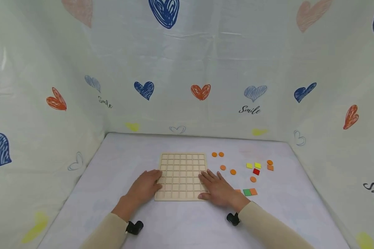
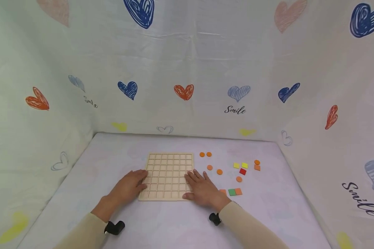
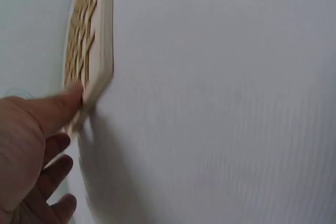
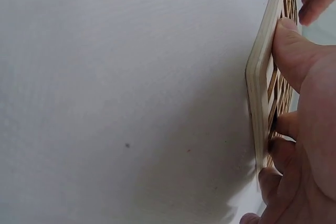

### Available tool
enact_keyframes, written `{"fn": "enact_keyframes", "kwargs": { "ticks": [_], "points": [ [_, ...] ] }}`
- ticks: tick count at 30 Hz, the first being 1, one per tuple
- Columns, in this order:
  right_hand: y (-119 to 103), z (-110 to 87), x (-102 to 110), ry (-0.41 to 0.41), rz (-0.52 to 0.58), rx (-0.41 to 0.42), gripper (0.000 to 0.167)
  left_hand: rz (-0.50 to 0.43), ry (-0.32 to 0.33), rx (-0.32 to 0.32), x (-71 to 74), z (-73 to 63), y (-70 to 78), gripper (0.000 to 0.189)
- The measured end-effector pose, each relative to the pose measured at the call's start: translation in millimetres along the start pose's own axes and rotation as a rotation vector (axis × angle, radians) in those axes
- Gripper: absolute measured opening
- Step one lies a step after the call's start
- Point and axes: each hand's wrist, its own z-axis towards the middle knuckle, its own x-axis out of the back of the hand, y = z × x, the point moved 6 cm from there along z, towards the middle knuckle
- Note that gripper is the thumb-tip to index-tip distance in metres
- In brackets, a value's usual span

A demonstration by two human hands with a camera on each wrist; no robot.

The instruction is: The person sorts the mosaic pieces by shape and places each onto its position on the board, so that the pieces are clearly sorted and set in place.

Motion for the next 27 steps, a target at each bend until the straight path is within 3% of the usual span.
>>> {"fn": "enact_keyframes", "kwargs": {
  "ticks": [4,8,14,20,27],
  "points": [
    [-1,1.3,1,-0.009,-0.005,-0.009,0.083,0.013,-0.07,-0.073,5.5,6.0,-26.0,0.069],
    [-2,2.2,1,-0.012,-0.004,-0.006,0.083,0.003,-0.124,-0.135,4.0,9.0,-39.3,0.079],
    [-1,2.5,1,-0.011,-0.007,0.008,0.083,-0.036,-0.124,-0.157,1.9,8.4,-42.2,0.076],
    [-1,3.0,5,-0.006,0.022,0.036,0.081,-0.071,-0.114,-0.113,-1.5,9.3,-42.3,0.07],
    [-1,3.1,4,-0.015,0.015,0.011,0.084,-0.087,-0.136,-0.111,-3.5,11.4,-42.2,0.089]
  ]
}}
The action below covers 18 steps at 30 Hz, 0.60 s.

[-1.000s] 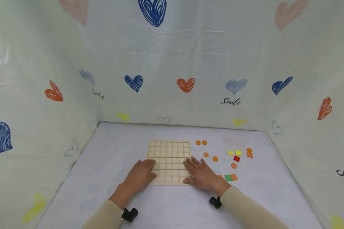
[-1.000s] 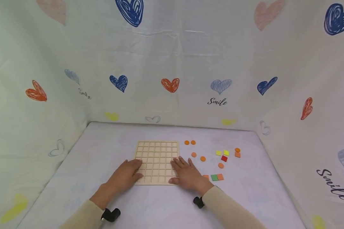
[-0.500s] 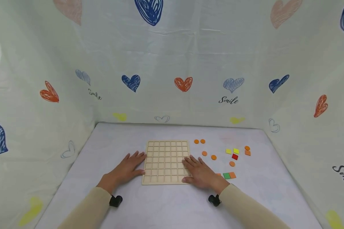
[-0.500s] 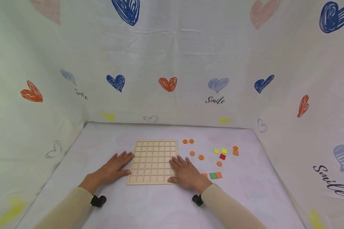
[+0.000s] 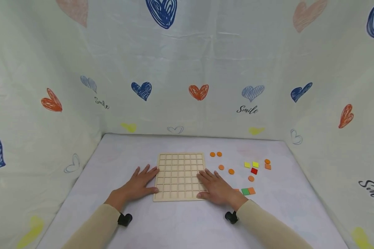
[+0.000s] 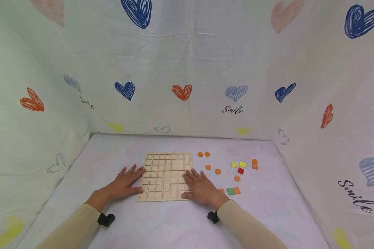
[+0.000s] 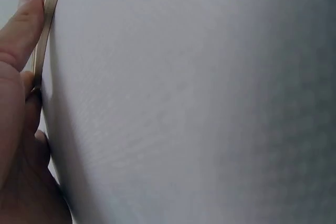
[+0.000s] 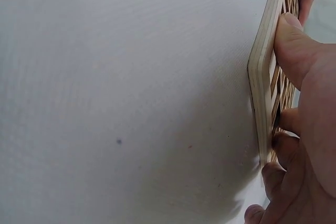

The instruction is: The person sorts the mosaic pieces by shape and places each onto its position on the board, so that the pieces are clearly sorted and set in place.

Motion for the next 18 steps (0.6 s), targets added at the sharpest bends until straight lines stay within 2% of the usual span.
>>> {"fn": "enact_keyframes", "kwargs": {
  "ticks": [9,18],
  "points": [
    [0.5,-1.8,-2.8,0.006,-0.004,-0.014,0.085,0.023,-0.025,-0.023,-2.4,6.4,-2.2,0.093],
    [0.4,0.0,-3.3,0.005,0.011,-0.014,0.084,-0.019,-0.009,-0.025,0.1,6.0,-5.5,0.098]
  ]
}}
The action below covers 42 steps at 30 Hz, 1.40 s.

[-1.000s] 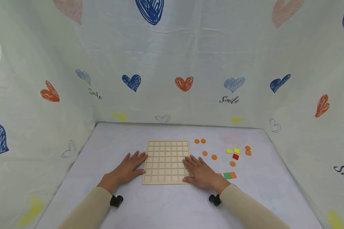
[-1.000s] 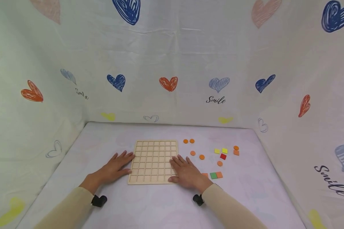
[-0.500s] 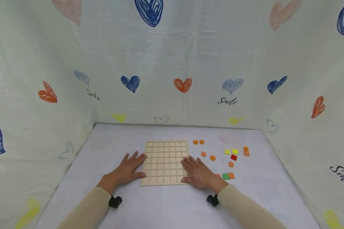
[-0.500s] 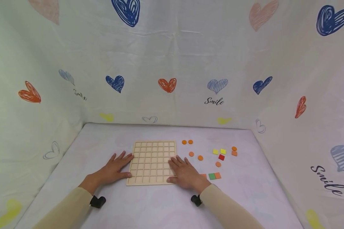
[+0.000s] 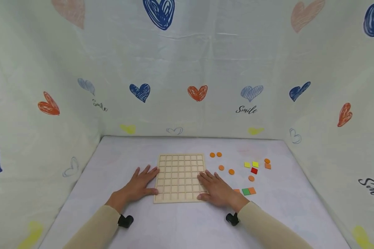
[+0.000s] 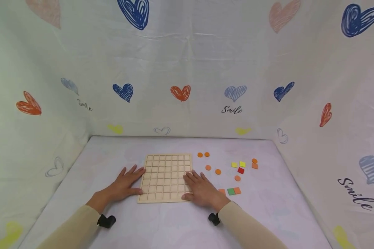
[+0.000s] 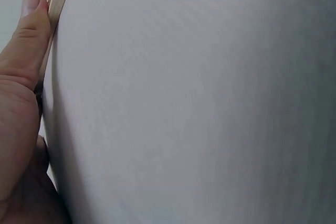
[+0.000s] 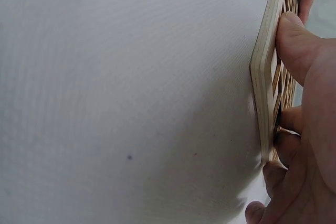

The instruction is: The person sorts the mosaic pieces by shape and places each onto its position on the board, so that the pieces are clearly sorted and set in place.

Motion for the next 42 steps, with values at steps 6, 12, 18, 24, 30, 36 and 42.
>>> {"fn": "enact_keyframes", "kwargs": {
  "ticks": [6,12,18,24,30,36,42],
  "points": [
    [0,1.1,-3,0.003,0.001,0.011,0.083,-0.019,0.013,-0.013,0.0,-4.6,-3.8,0.098],
    [2,-0.9,-2,0.033,0.003,0.01,0.085,-0.026,0.021,0.004,-2.6,-1.0,-4.5,0.098],
    [4,1.4,-2,0.065,0.023,0.024,0.084,-0.012,0.032,0.02,-0.2,-2.1,-5.5,0.098],
    [18,0.4,8,0.06,0.184,0.011,0.075,0.001,0.027,0.026,-2.3,-3.7,-5.0,0.099],
    [57,8.0,41,0.183,0.393,-0.147,0.062,0.023,0.044,0.023,-4.8,-0.5,-2.9,0.099],
    [99,24.4,70,0.312,0.454,-0.225,0.05,0.029,0.049,0.045,-6.3,1.3,-2.5,0.099],
    [119,41.1,78,0.337,0.483,-0.203,0.043,0.041,0.06,0.065,-6.1,-1.5,-3.7,0.1]
  ]
}}
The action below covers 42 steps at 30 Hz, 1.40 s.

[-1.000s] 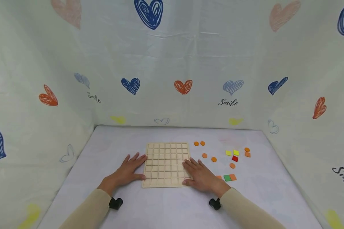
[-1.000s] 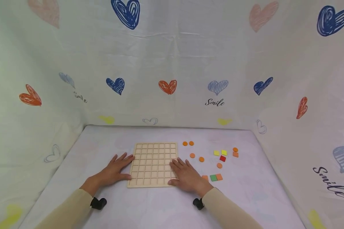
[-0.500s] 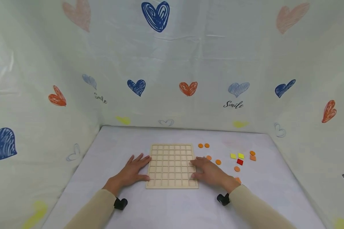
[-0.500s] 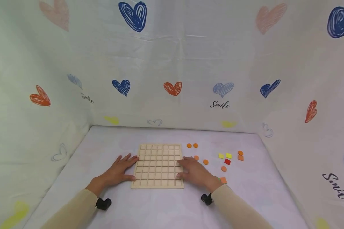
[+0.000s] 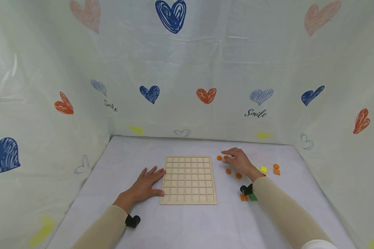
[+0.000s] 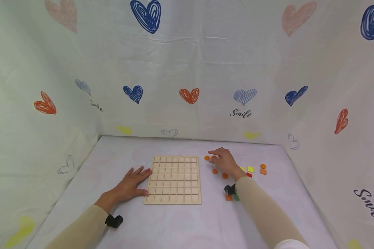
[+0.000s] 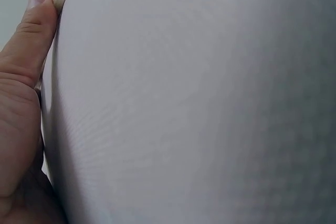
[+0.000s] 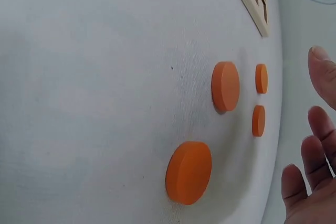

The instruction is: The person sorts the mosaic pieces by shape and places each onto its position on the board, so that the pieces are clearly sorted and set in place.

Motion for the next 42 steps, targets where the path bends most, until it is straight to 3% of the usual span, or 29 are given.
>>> {"fn": "enact_keyframes", "kwargs": {
  "ticks": [5,12,24,33,42],
  "points": [
    [9,13.7,-5,0.01,-0.005,0.028,0.038,-0.006,0.008,0.002,0.8,-1.8,-0.1,0.1],
    [20,21.9,-16,-0.017,-0.044,-0.033,0.04,-0.018,0.002,0.02,0.5,-0.6,0.4,0.099],
    [20,27.0,-20,0.002,-0.145,-0.003,0.037,-0.027,0.008,0.016,-0.1,-1.5,0.4,0.098],
    [8,25.5,-21,0.004,-0.209,0.037,0.03,-0.021,0.002,0.019,-0.5,0.5,0.1,0.099],
    [3,21.6,-27,0.019,-0.062,-0.004,0.031,-0.006,0.003,0.024,0.7,-1.7,0.2,0.099]
  ]
}}
